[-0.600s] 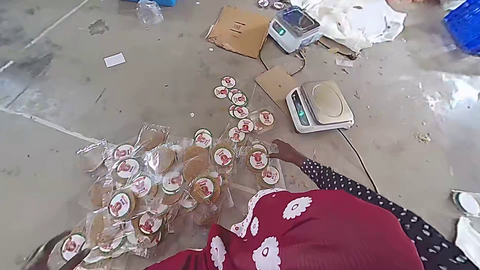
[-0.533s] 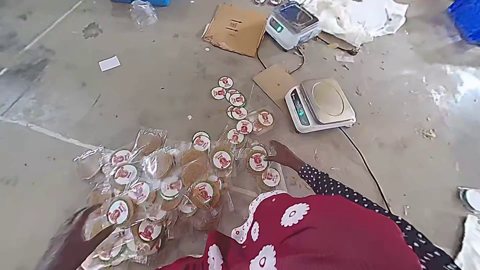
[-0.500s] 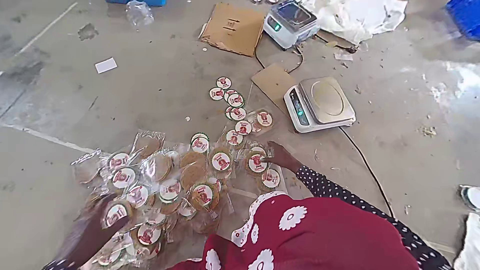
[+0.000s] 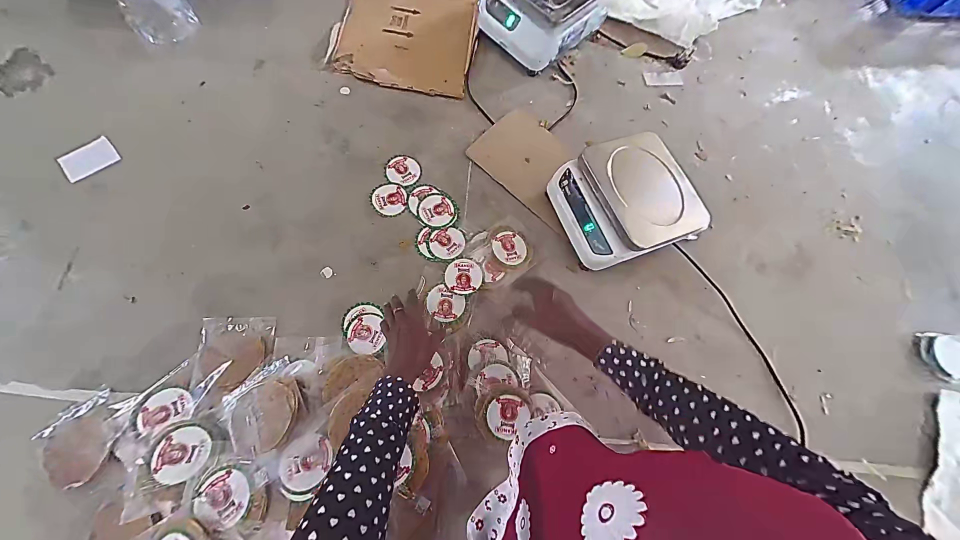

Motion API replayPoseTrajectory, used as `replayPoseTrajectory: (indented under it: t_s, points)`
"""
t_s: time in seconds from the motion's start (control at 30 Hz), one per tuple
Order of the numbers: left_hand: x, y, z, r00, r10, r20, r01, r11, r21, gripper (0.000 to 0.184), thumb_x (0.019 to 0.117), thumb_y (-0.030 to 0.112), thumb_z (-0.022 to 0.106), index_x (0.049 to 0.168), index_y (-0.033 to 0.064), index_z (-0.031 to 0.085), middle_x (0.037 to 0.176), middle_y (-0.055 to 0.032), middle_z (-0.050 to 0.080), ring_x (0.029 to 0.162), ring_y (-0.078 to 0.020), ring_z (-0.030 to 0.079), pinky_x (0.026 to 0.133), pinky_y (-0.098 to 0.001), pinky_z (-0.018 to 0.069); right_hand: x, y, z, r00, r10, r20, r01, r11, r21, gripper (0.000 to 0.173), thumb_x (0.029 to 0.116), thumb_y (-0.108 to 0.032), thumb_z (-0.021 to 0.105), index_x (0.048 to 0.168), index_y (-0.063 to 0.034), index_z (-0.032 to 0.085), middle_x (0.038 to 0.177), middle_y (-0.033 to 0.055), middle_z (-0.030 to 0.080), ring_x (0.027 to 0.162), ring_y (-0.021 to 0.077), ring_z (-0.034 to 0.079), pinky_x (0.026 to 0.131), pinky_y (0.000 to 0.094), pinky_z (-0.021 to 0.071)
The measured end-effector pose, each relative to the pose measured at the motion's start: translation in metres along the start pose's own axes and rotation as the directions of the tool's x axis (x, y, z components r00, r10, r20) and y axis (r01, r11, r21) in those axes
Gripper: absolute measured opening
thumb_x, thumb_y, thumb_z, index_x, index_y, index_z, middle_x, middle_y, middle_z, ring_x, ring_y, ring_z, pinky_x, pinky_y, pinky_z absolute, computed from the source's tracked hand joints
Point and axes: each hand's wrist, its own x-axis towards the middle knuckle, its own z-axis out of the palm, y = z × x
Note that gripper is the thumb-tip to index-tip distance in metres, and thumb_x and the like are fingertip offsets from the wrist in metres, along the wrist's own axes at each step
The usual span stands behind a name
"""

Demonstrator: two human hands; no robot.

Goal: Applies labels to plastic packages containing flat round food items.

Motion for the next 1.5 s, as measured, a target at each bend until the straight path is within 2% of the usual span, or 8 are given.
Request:
replayPoseTrajectory:
  t_s: [0.2,0.33,0.53,0.73,0.9,1.03,1.3,1.5]
  points:
    - [0.012,0.011,0.017,1.0,0.024,-0.017,-0.024,1.0,0.008,0.106,0.0793,0.036,0.086,0.162,0.0121,0.024,0.161,-0.0268,0.029,0.15,-0.0489,0.021,0.113,-0.0741,0.0215,0.106,0.026,-0.047,0.986,-0.151,-0.066,0.129,0.957,-0.259,0.061,0.0913,-0.012,0.074,0.147,-0.0059,0.05,0.147,0.0226,0.052,0.142,0.0469,0.041,0.109,0.0681,0.0385]
    - [0.008,0.018,0.026,0.995,0.027,0.095,-0.039,0.991,0.127,0.091,0.0804,0.031,0.086,0.157,0.0283,0.038,0.166,-0.0269,0.015,0.153,-0.0494,0.009,0.116,-0.0747,0.0129,0.09,0.03,-0.058,0.988,0.153,-0.001,-0.143,0.924,-0.356,0.03,0.0966,-0.018,0.066,0.114,0.0066,0.065,0.114,0.0305,0.064,0.111,0.0492,0.062,0.088,0.0676,0.0486]
    - [-0.009,0.011,0.025,0.984,0.075,0.159,-0.101,0.982,0.16,0.084,0.0805,0.031,0.086,0.154,0.0297,0.045,0.166,-0.022,0.02,0.153,-0.0483,0.013,0.115,-0.0751,0.0163,0.025,0.071,-0.007,0.965,0.252,-0.074,-0.262,0.912,-0.315,0.079,0.0677,-0.033,0.095,0.124,0.009,0.059,0.131,0.0328,0.054,0.125,0.0518,0.053,0.095,0.067,0.0482]
    - [-0.042,0.018,0.035,0.962,0.077,0.262,-0.137,0.967,0.217,0.087,0.08,0.023,0.084,0.155,0.0333,0.041,0.166,-0.0213,0.023,0.153,-0.0487,0.013,0.117,-0.0754,0.0095,0.028,0.073,-0.002,0.967,0.251,0.034,-0.231,0.93,-0.285,0.037,0.0781,-0.025,0.087,0.103,-0.0018,0.073,0.108,0.0224,0.07,0.107,0.0436,0.065,0.087,0.0644,0.0514]
    - [-0.067,0.015,0.042,0.948,0.068,0.31,-0.157,0.949,0.273,0.082,0.0856,0.029,0.08,0.156,0.0347,0.039,0.165,-0.0216,0.026,0.153,-0.0492,0.013,0.117,-0.074,0.0101,0.013,0.059,0.0,0.96,0.274,-0.05,-0.278,0.929,-0.243,0.089,0.0657,-0.025,0.095,0.141,-0.0042,0.054,0.14,0.0298,0.049,0.131,0.0505,0.047,0.097,0.0633,0.0492]
    - [-0.08,0.018,0.047,0.946,0.083,0.314,-0.178,0.94,0.29,0.074,0.0866,0.036,0.077,0.153,0.0387,0.044,0.165,-0.0175,0.029,0.154,-0.0466,0.011,0.117,-0.0747,0.0089,0.011,0.056,-0.006,0.953,0.298,0.053,-0.266,0.909,-0.322,0.079,0.0711,-0.027,0.091,0.134,0.0036,0.054,0.133,0.0291,0.056,0.129,0.0479,0.051,0.099,0.0623,0.0465]
    - [-0.139,0.011,0.069,0.987,0.152,-0.05,-0.138,0.967,0.216,0.073,0.0913,0.036,0.069,0.156,0.0142,0.042,0.16,-0.0298,0.03,0.15,-0.0525,0.019,0.118,-0.0695,0.0165,0.001,0.069,0.008,0.976,0.146,0.16,-0.107,0.968,-0.229,0.03,0.0954,-0.026,0.064,0.105,0.0011,0.072,0.112,0.0251,0.069,0.111,0.0444,0.064,0.089,0.0666,0.0486]
    - [-0.17,0.012,0.042,0.929,0.237,-0.284,-0.356,0.781,-0.514,0.087,0.0822,0.017,0.08,0.146,-0.0181,0.033,0.148,-0.0339,0.044,0.135,-0.0322,0.049,0.107,-0.0408,0.0465,-0.045,-0.012,0.001,0.898,-0.396,-0.19,0.43,0.881,0.199,0.032,0.0874,-0.016,0.078,0.108,0.0079,0.073,0.103,0.0216,0.074,0.1,0.0316,0.071,0.095,0.047,0.0528]
